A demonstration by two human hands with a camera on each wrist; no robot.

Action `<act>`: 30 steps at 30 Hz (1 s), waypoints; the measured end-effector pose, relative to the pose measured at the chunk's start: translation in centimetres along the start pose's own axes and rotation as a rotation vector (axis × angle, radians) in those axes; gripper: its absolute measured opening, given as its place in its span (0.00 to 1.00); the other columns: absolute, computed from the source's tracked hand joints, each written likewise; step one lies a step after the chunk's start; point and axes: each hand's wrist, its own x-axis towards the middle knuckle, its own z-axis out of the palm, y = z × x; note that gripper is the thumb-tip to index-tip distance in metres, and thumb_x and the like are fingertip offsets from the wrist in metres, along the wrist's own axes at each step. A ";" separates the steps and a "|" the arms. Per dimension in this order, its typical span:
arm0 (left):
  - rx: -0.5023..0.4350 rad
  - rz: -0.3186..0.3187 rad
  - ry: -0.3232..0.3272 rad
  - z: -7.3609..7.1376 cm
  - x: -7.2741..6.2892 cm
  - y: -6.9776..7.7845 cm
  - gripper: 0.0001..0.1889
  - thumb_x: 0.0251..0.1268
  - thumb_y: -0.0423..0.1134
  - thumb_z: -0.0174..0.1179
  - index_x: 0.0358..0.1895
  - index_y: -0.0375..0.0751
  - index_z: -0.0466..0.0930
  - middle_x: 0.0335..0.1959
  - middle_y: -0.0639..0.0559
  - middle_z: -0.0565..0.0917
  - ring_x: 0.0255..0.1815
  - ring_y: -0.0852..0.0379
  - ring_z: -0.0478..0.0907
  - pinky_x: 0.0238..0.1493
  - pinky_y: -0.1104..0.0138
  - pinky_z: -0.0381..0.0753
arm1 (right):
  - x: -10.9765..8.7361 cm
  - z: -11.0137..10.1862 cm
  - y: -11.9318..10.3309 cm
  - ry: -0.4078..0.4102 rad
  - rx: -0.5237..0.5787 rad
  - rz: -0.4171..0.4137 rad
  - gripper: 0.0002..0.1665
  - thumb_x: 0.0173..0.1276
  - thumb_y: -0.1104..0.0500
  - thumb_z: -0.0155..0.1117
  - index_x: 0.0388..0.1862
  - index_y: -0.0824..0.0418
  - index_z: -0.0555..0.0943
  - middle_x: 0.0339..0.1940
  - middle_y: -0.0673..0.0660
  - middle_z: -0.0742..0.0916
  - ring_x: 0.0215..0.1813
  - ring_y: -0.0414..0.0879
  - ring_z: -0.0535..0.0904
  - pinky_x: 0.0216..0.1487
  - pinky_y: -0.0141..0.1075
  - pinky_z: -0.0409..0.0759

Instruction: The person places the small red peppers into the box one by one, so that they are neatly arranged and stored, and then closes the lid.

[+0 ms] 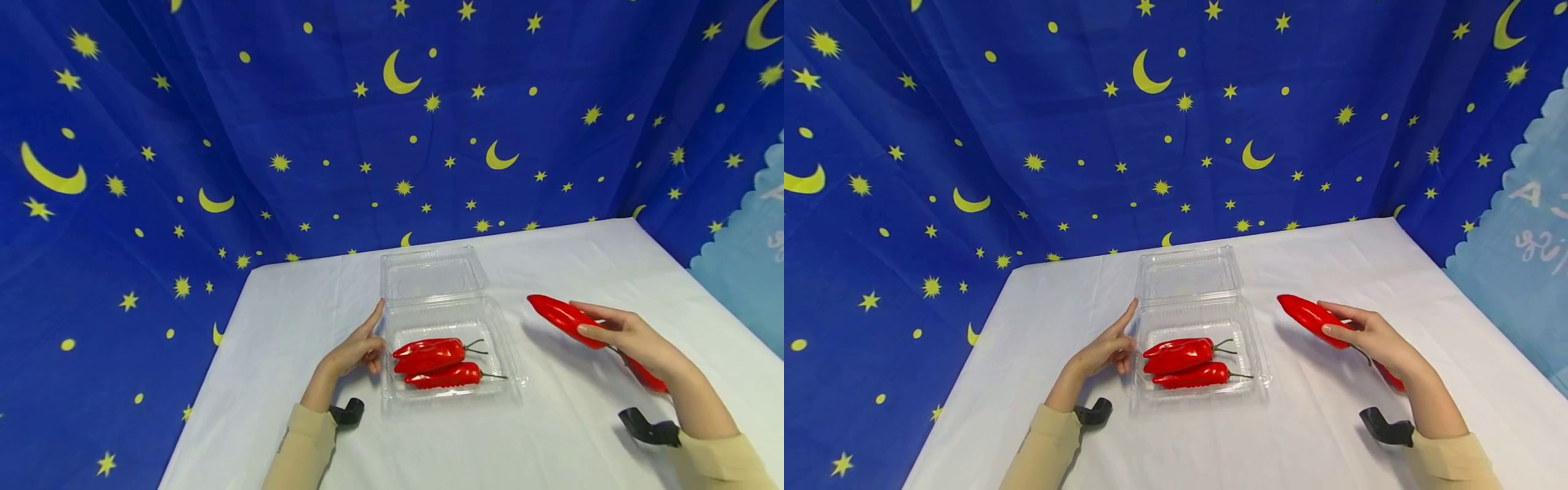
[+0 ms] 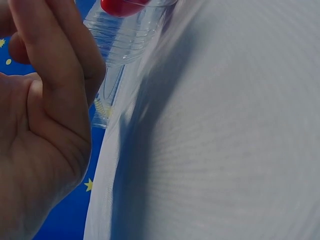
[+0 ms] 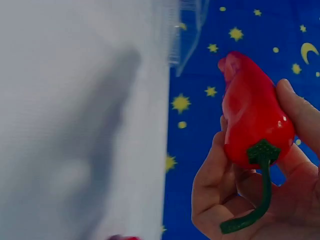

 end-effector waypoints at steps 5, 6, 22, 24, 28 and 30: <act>0.007 -0.002 -0.002 -0.1 0.1 -0.2 0.47 0.59 0.29 0.47 0.75 0.61 0.30 0.12 0.50 0.65 0.12 0.57 0.75 0.17 0.67 0.79 | 0.5 -0.9 -2.1 0.027 -0.030 -0.043 0.36 0.69 0.48 0.56 0.71 0.61 0.62 0.56 0.66 0.73 0.49 0.55 0.70 0.40 0.43 0.76; 0.008 -0.002 -0.003 -0.1 0.1 -0.2 0.47 0.59 0.29 0.47 0.75 0.61 0.30 0.12 0.50 0.65 0.12 0.57 0.75 0.17 0.67 0.79 | 0.6 -1.2 -2.5 0.030 -0.036 -0.054 0.35 0.69 0.48 0.56 0.71 0.61 0.62 0.55 0.65 0.74 0.47 0.54 0.71 0.39 0.42 0.76; 0.027 0.002 -0.003 0.0 0.2 0.0 0.47 0.58 0.31 0.47 0.76 0.61 0.30 0.12 0.51 0.65 0.13 0.56 0.75 0.17 0.66 0.80 | 1.8 -2.3 -9.0 0.058 -0.092 -0.283 0.31 0.70 0.56 0.56 0.71 0.56 0.65 0.58 0.50 0.73 0.44 0.44 0.75 0.37 0.33 0.78; 0.031 0.004 0.001 0.0 0.2 0.1 0.47 0.58 0.32 0.47 0.76 0.61 0.31 0.13 0.51 0.65 0.13 0.56 0.75 0.17 0.66 0.79 | 1.9 -2.1 -9.7 0.056 -0.095 -0.310 0.31 0.69 0.57 0.58 0.71 0.56 0.66 0.56 0.49 0.75 0.43 0.43 0.77 0.39 0.32 0.79; 0.030 0.000 0.004 0.0 0.2 0.1 0.47 0.57 0.31 0.48 0.76 0.61 0.31 0.13 0.51 0.65 0.13 0.55 0.75 0.17 0.66 0.79 | 2.2 -1.5 -11.1 0.033 -0.117 -0.320 0.32 0.68 0.56 0.59 0.70 0.56 0.66 0.58 0.55 0.74 0.44 0.44 0.77 0.40 0.32 0.79; 0.031 -0.003 0.004 -0.1 0.1 0.0 0.47 0.57 0.31 0.48 0.76 0.61 0.31 0.13 0.51 0.65 0.13 0.56 0.75 0.17 0.66 0.79 | 2.5 -1.1 -11.8 0.013 -0.117 -0.314 0.32 0.68 0.54 0.60 0.70 0.56 0.66 0.60 0.58 0.73 0.46 0.46 0.76 0.41 0.33 0.79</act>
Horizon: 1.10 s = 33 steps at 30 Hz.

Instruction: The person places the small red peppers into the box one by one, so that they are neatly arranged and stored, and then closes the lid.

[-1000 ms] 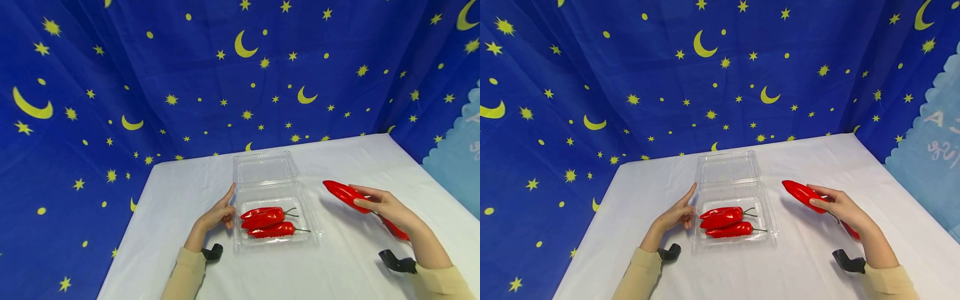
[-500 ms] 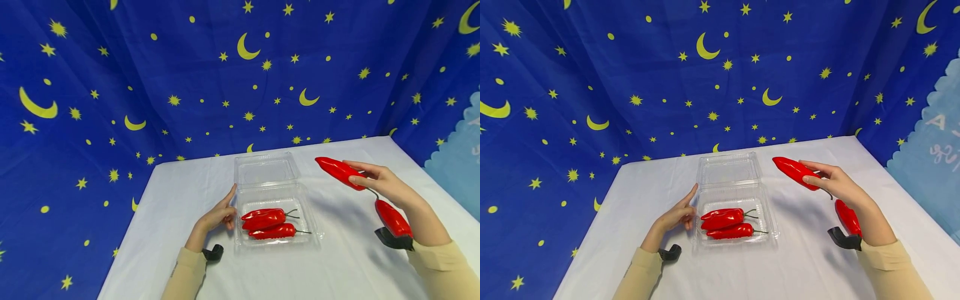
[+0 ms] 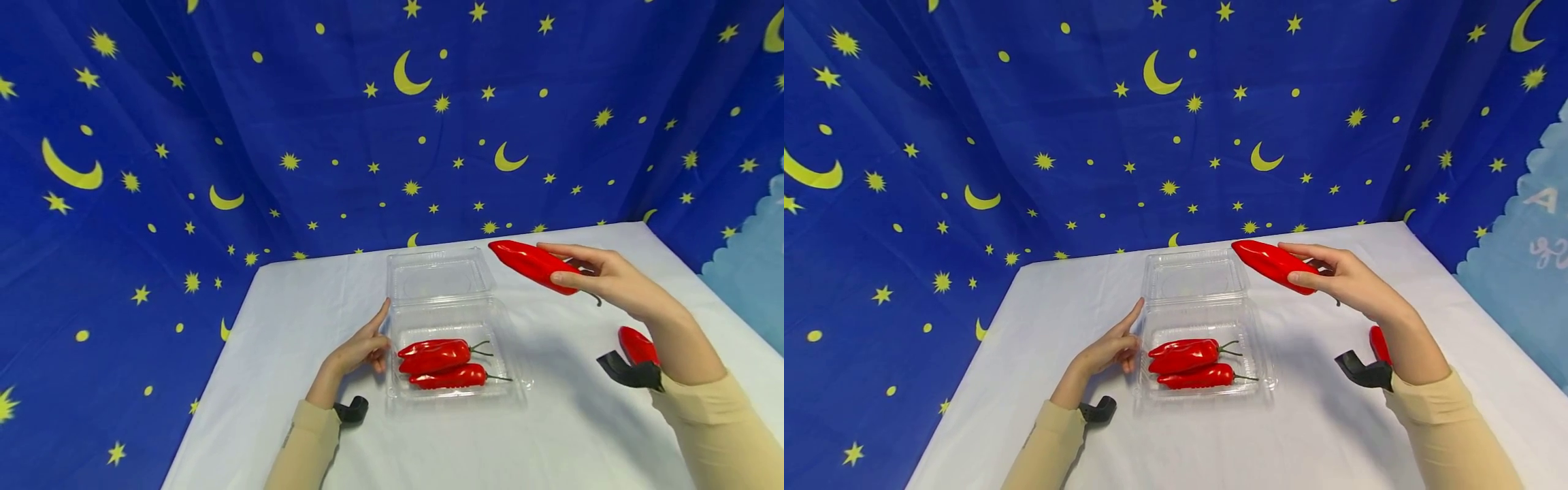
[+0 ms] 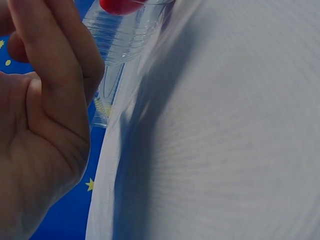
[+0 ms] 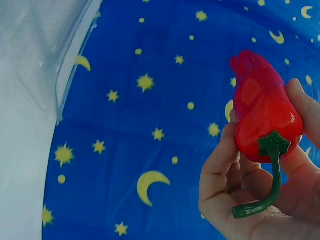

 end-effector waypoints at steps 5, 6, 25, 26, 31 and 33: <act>0.000 -0.007 0.007 0.0 0.0 0.1 0.48 0.57 0.31 0.48 0.76 0.61 0.31 0.13 0.50 0.65 0.12 0.56 0.74 0.17 0.66 0.79 | 1.5 1.3 -1.0 -0.055 0.077 -0.022 0.32 0.67 0.55 0.60 0.69 0.58 0.68 0.59 0.62 0.74 0.45 0.52 0.76 0.39 0.36 0.80; 0.002 -0.007 0.007 0.0 0.0 0.1 0.48 0.57 0.30 0.48 0.76 0.60 0.31 0.13 0.50 0.65 0.12 0.56 0.74 0.17 0.66 0.79 | 1.9 1.7 -1.1 -0.068 0.096 -0.036 0.31 0.67 0.56 0.61 0.69 0.59 0.68 0.58 0.62 0.74 0.44 0.52 0.77 0.38 0.36 0.81; -0.011 -0.018 0.009 -0.1 0.0 -0.1 0.48 0.57 0.30 0.48 0.76 0.61 0.31 0.12 0.50 0.65 0.11 0.57 0.74 0.16 0.67 0.79 | 8.0 9.0 -0.5 -0.366 0.201 -0.079 0.30 0.63 0.59 0.64 0.65 0.60 0.73 0.60 0.60 0.77 0.52 0.55 0.72 0.46 0.40 0.79; -0.010 -0.018 0.008 -0.1 0.0 -0.1 0.48 0.57 0.30 0.48 0.76 0.61 0.31 0.12 0.50 0.65 0.11 0.57 0.74 0.16 0.67 0.79 | 8.2 9.3 -0.3 -0.378 0.196 -0.077 0.30 0.63 0.58 0.65 0.65 0.60 0.73 0.60 0.61 0.76 0.54 0.55 0.72 0.48 0.42 0.78; -0.008 -0.019 0.006 0.0 0.0 -0.1 0.47 0.57 0.30 0.47 0.76 0.60 0.31 0.12 0.50 0.65 0.10 0.57 0.73 0.16 0.67 0.79 | 9.0 10.5 0.1 -0.421 0.178 -0.068 0.30 0.63 0.57 0.65 0.64 0.60 0.74 0.61 0.61 0.77 0.59 0.56 0.70 0.53 0.47 0.76; -0.007 -0.017 0.006 0.0 0.0 0.0 0.47 0.57 0.30 0.47 0.76 0.60 0.31 0.12 0.50 0.65 0.10 0.58 0.73 0.16 0.67 0.79 | 9.1 10.9 0.2 -0.434 0.183 -0.059 0.30 0.63 0.57 0.65 0.64 0.61 0.74 0.60 0.61 0.77 0.59 0.56 0.71 0.54 0.47 0.76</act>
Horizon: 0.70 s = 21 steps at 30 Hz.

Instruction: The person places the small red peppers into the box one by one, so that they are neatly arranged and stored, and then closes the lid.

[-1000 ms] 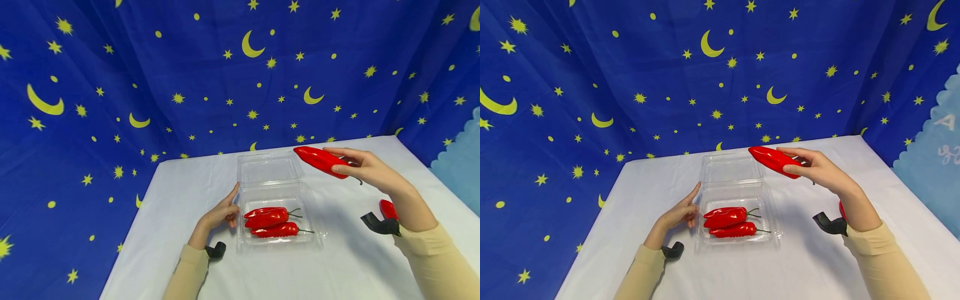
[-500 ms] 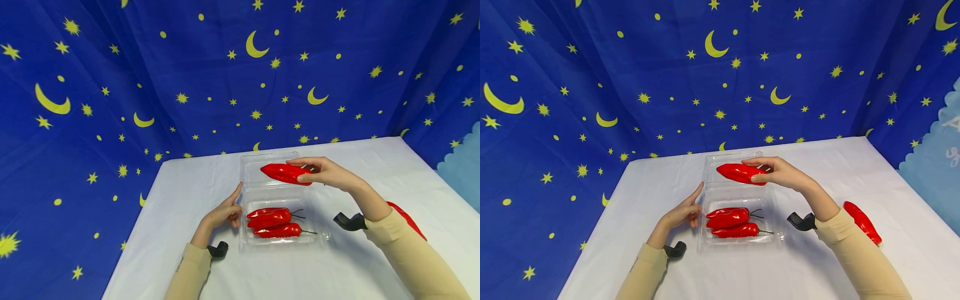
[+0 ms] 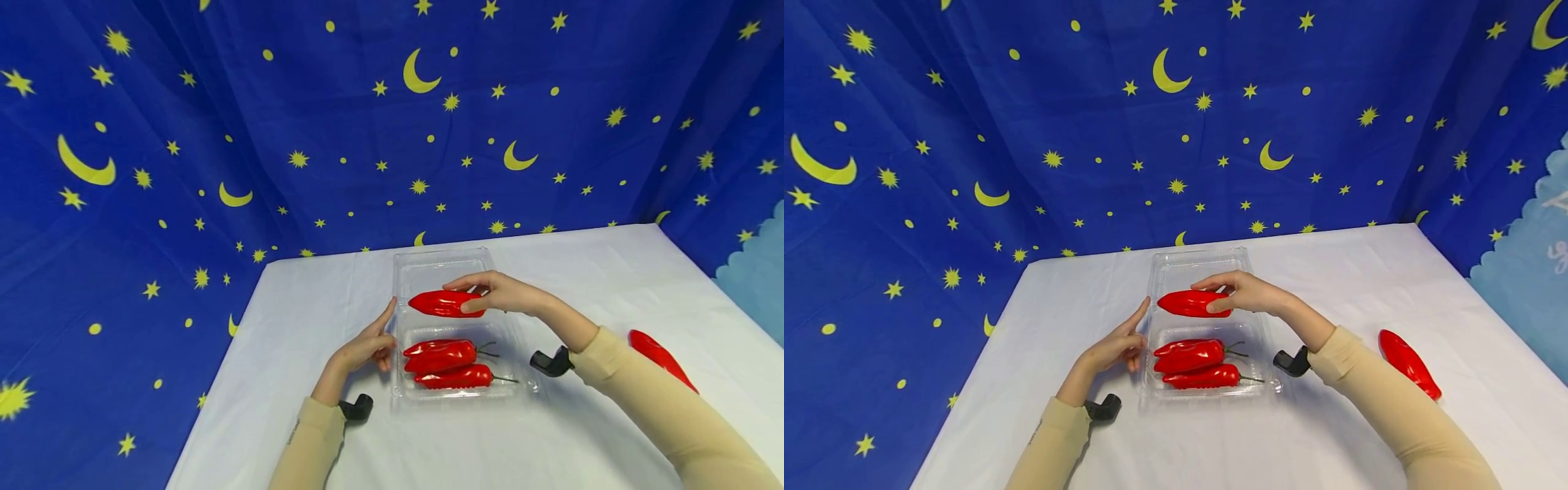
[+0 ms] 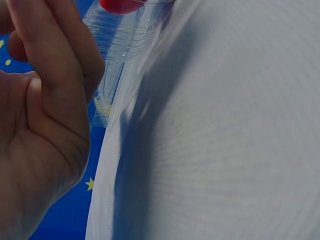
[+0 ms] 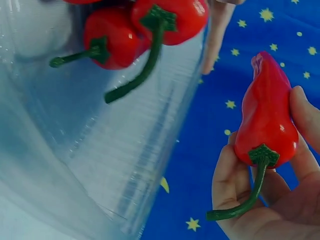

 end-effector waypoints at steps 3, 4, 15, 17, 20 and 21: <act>-0.001 0.003 -0.003 0.0 0.0 0.1 0.48 0.56 0.29 0.47 0.76 0.59 0.30 0.12 0.51 0.65 0.10 0.58 0.73 0.16 0.67 0.79 | 0.2 0.4 0.2 -0.015 0.006 0.003 0.29 0.63 0.58 0.65 0.64 0.61 0.74 0.59 0.61 0.78 0.57 0.55 0.73 0.52 0.45 0.78; -0.002 0.002 -0.004 0.1 0.0 0.1 0.48 0.56 0.29 0.47 0.76 0.59 0.30 0.12 0.51 0.65 0.10 0.58 0.73 0.16 0.67 0.79 | 0.2 0.6 0.3 -0.020 0.007 0.002 0.29 0.63 0.58 0.65 0.63 0.61 0.74 0.58 0.61 0.78 0.56 0.55 0.74 0.51 0.44 0.78; 0.009 -0.008 0.006 0.1 0.1 0.1 0.48 0.57 0.30 0.48 0.76 0.62 0.31 0.12 0.50 0.65 0.10 0.57 0.73 0.16 0.67 0.79 | 0.2 1.0 1.7 -0.023 -0.034 0.016 0.26 0.62 0.59 0.66 0.59 0.64 0.77 0.55 0.62 0.80 0.52 0.54 0.76 0.45 0.40 0.81; 0.018 -0.007 0.008 0.2 0.1 0.1 0.48 0.57 0.30 0.48 0.76 0.61 0.31 0.13 0.50 0.65 0.10 0.57 0.73 0.16 0.67 0.79 | 0.1 1.0 1.8 -0.021 -0.041 0.030 0.26 0.61 0.59 0.66 0.59 0.64 0.78 0.55 0.62 0.80 0.51 0.53 0.76 0.45 0.39 0.81; 0.021 -0.009 0.014 0.2 0.1 0.1 0.47 0.57 0.30 0.48 0.75 0.62 0.31 0.13 0.50 0.65 0.10 0.56 0.73 0.16 0.67 0.79 | 0.0 1.3 2.1 -0.024 -0.056 0.049 0.25 0.61 0.59 0.67 0.58 0.64 0.78 0.55 0.62 0.80 0.50 0.53 0.76 0.45 0.39 0.81; 0.021 -0.010 0.016 0.2 0.0 0.1 0.47 0.57 0.30 0.48 0.75 0.63 0.31 0.13 0.50 0.65 0.10 0.57 0.73 0.16 0.67 0.79 | 0.0 1.4 2.2 -0.027 -0.062 0.050 0.25 0.60 0.59 0.67 0.58 0.64 0.79 0.55 0.62 0.80 0.50 0.53 0.76 0.45 0.39 0.81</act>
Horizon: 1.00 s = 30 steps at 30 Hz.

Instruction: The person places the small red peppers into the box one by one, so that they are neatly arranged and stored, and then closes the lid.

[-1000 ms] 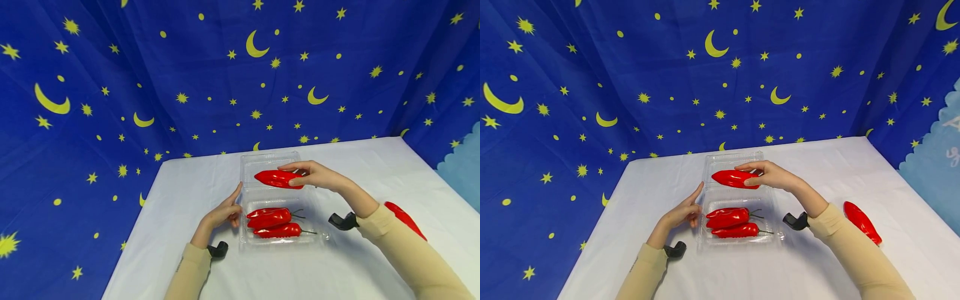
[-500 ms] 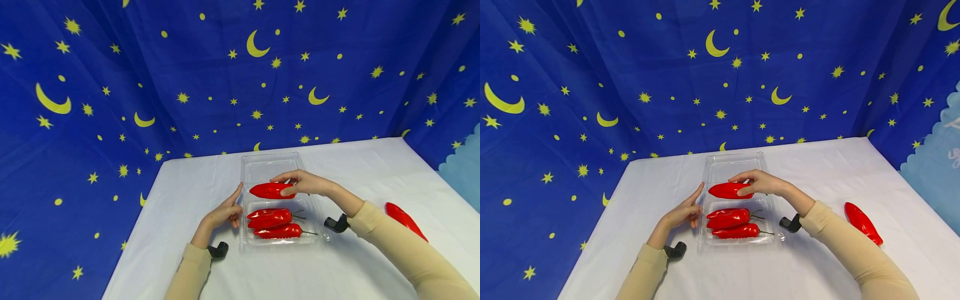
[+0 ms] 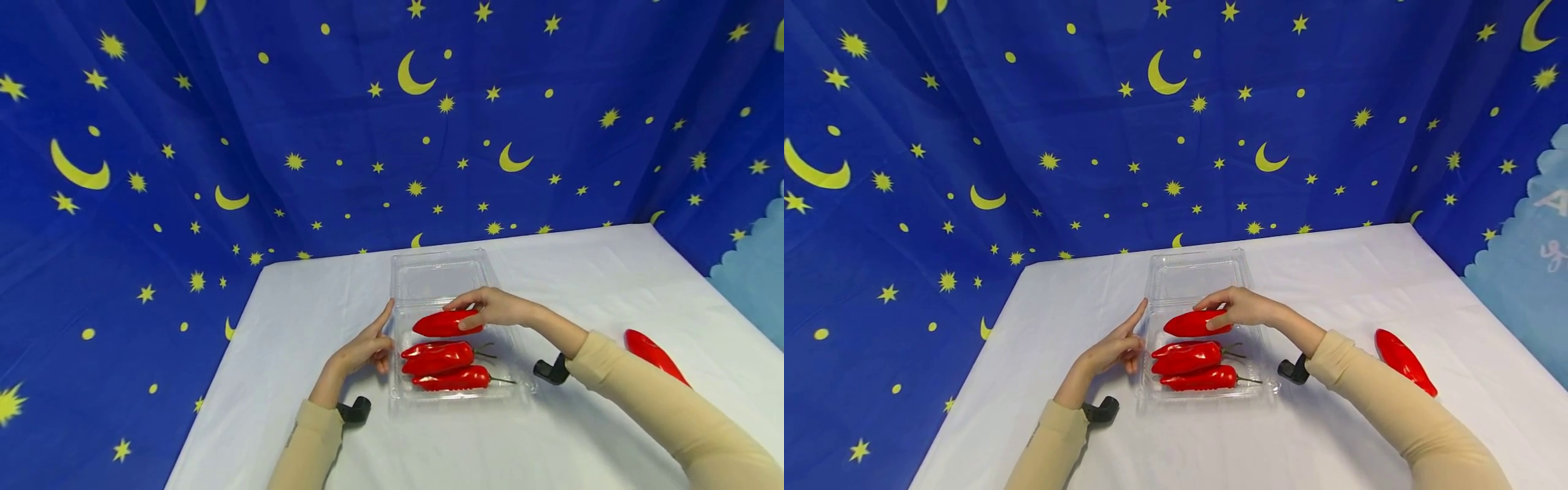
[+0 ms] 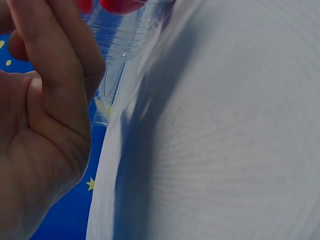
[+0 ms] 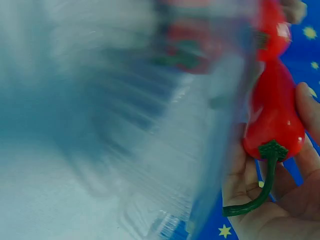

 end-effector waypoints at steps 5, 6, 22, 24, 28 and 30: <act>-0.009 0.005 -0.008 -0.1 -0.1 0.0 0.48 0.57 0.29 0.48 0.75 0.63 0.31 0.13 0.50 0.65 0.11 0.58 0.73 0.16 0.67 0.79 | 0.1 0.7 0.5 -0.010 -0.032 -0.002 0.24 0.61 0.60 0.66 0.57 0.63 0.79 0.53 0.60 0.81 0.51 0.53 0.76 0.47 0.40 0.80; -0.011 0.008 -0.011 -0.1 0.0 0.0 0.48 0.57 0.29 0.48 0.75 0.62 0.30 0.13 0.50 0.65 0.11 0.58 0.73 0.16 0.67 0.79 | 0.1 0.8 0.6 -0.012 -0.039 -0.008 0.24 0.61 0.60 0.66 0.57 0.63 0.79 0.53 0.60 0.81 0.52 0.53 0.76 0.47 0.41 0.80; -0.007 0.012 -0.009 -0.1 -0.2 0.1 0.48 0.56 0.30 0.47 0.76 0.61 0.30 0.13 0.51 0.63 0.11 0.57 0.74 0.16 0.66 0.80 | 0.5 1.9 1.6 0.034 -0.067 -0.069 0.25 0.63 0.60 0.65 0.59 0.62 0.78 0.53 0.60 0.82 0.51 0.51 0.77 0.52 0.45 0.78; -0.004 0.011 -0.007 -0.1 -0.2 0.1 0.48 0.56 0.30 0.47 0.76 0.61 0.31 0.13 0.51 0.63 0.11 0.58 0.73 0.16 0.66 0.80 | 0.5 2.1 1.8 0.055 -0.085 -0.080 0.25 0.62 0.59 0.65 0.59 0.62 0.78 0.53 0.59 0.82 0.52 0.52 0.78 0.52 0.44 0.78; 0.000 0.014 -0.008 -0.1 -0.2 0.0 0.48 0.56 0.30 0.47 0.76 0.61 0.31 0.13 0.51 0.64 0.11 0.57 0.74 0.16 0.66 0.80 | 0.7 2.6 2.2 0.092 -0.126 -0.117 0.24 0.62 0.59 0.66 0.58 0.62 0.79 0.52 0.59 0.83 0.51 0.51 0.78 0.51 0.43 0.79; -0.001 0.013 -0.013 -0.1 -0.2 0.0 0.48 0.56 0.30 0.47 0.75 0.61 0.30 0.13 0.51 0.64 0.11 0.57 0.74 0.16 0.66 0.80 | 0.8 2.8 2.3 0.104 -0.145 -0.132 0.24 0.62 0.59 0.66 0.58 0.61 0.79 0.51 0.58 0.83 0.50 0.51 0.79 0.51 0.42 0.79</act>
